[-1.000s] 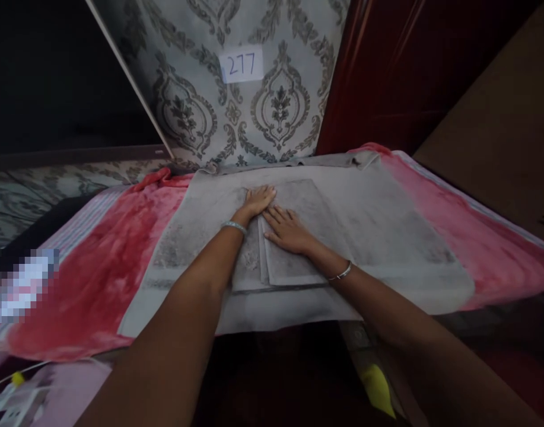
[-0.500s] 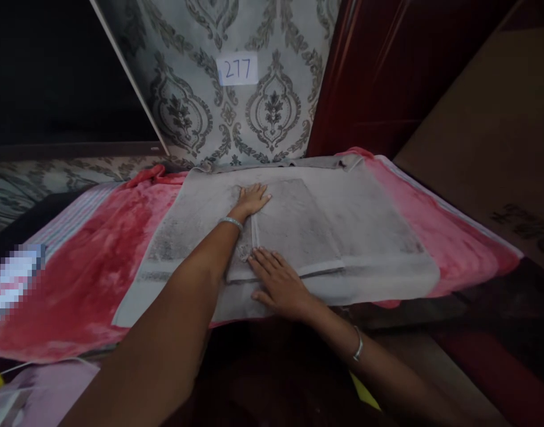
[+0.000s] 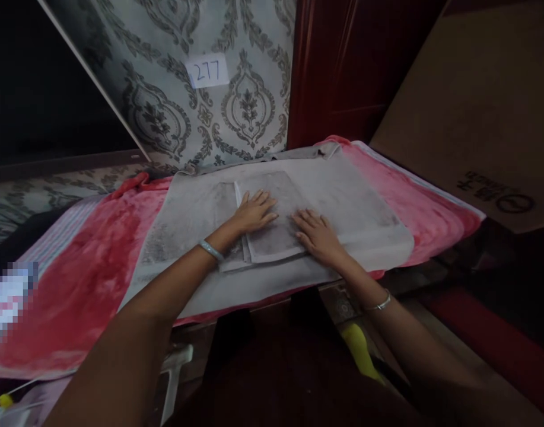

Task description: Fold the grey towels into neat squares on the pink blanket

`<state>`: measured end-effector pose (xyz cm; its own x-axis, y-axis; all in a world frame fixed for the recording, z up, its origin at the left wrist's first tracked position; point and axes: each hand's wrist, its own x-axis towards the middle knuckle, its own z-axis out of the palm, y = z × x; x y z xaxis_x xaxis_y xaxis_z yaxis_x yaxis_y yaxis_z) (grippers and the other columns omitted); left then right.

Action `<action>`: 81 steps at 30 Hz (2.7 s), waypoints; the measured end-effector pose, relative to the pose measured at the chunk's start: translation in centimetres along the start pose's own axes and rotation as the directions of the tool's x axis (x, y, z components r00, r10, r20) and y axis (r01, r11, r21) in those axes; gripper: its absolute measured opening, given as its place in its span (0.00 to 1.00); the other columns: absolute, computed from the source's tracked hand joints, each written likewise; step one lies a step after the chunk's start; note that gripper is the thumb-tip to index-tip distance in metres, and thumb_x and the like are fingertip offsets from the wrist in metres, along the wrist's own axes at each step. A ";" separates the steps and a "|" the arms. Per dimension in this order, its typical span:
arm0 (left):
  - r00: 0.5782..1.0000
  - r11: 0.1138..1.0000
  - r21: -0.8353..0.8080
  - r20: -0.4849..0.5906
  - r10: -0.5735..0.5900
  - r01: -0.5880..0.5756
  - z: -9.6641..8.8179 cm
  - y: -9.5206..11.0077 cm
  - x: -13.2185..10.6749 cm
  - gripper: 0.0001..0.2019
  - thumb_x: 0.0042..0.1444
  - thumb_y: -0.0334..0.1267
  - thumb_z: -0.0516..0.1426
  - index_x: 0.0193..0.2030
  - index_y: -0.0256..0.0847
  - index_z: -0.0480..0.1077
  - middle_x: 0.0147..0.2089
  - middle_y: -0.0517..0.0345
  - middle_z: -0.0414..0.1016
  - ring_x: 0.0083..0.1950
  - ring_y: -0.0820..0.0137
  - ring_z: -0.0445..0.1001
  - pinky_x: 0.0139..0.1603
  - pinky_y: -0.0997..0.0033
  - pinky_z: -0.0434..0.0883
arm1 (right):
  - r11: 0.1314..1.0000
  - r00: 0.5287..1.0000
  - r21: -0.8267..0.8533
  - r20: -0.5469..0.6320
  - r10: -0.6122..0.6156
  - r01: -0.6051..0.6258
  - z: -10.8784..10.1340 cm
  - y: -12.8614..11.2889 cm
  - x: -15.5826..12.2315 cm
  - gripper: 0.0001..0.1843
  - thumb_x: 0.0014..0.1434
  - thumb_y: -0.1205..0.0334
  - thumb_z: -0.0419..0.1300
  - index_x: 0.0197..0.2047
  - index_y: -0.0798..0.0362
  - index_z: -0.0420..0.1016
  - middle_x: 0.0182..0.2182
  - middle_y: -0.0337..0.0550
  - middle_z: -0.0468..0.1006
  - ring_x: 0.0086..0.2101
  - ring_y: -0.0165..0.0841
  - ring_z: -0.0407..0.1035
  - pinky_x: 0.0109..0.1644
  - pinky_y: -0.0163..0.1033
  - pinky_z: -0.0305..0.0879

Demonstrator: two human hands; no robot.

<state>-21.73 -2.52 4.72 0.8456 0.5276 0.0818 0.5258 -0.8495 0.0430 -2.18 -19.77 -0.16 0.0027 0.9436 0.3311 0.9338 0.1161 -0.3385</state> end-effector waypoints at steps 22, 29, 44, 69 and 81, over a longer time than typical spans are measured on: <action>0.895 0.948 -0.172 -0.320 -0.311 0.268 1.9 -0.9 -3.6 0.15 0.63 0.36 0.53 0.53 0.39 0.75 0.57 0.45 0.76 0.61 0.57 0.70 0.67 0.55 0.66 | 0.929 0.949 0.365 -0.308 0.063 0.056 2.6 2.8 -1.8 0.34 0.71 0.36 0.43 0.58 0.48 0.79 0.62 0.50 0.75 0.65 0.44 0.64 0.70 0.60 0.57; 0.808 0.860 -0.196 -0.295 -0.510 0.471 1.0 1.1 -6.1 0.08 0.61 0.41 0.57 0.41 0.41 0.74 0.45 0.48 0.77 0.52 0.58 0.73 0.57 0.59 0.70 | 0.943 0.959 0.331 -0.273 0.074 0.022 2.4 2.7 -1.8 0.34 0.72 0.37 0.40 0.59 0.47 0.79 0.63 0.49 0.74 0.65 0.43 0.63 0.69 0.61 0.58; 0.719 0.723 -0.333 -0.159 -0.676 0.606 1.4 1.5 -6.0 0.06 0.60 0.41 0.58 0.35 0.43 0.75 0.42 0.53 0.80 0.46 0.62 0.78 0.48 0.64 0.72 | 0.958 0.957 0.286 -0.285 0.059 0.026 2.7 2.6 -1.9 0.33 0.72 0.38 0.42 0.60 0.47 0.78 0.63 0.48 0.73 0.65 0.44 0.63 0.69 0.61 0.58; 0.756 0.812 -0.232 -0.297 -0.583 0.535 0.9 1.8 -6.5 0.11 0.61 0.36 0.55 0.49 0.41 0.73 0.51 0.45 0.76 0.56 0.58 0.74 0.58 0.58 0.71 | 0.980 0.980 -0.017 0.025 -0.197 0.197 1.8 -4.0 0.2 0.28 0.71 0.50 0.52 0.71 0.44 0.66 0.71 0.47 0.61 0.71 0.49 0.50 0.71 0.66 0.49; 0.985 0.989 -0.017 0.099 -0.142 0.144 0.1 -0.4 1.6 0.30 0.70 0.54 0.44 0.77 0.51 0.52 0.80 0.52 0.45 0.80 0.54 0.42 0.76 0.36 0.42 | 0.973 0.975 -0.079 0.049 -0.215 0.219 2.3 -5.0 -0.3 0.29 0.70 0.53 0.55 0.72 0.46 0.64 0.72 0.48 0.60 0.70 0.52 0.53 0.70 0.68 0.50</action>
<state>-20.52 -1.35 4.71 0.7675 0.6406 -0.0246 0.6405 -0.7647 0.0712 -7.68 -19.92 -0.59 -0.2161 0.9106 0.3523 0.9371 0.2947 -0.1871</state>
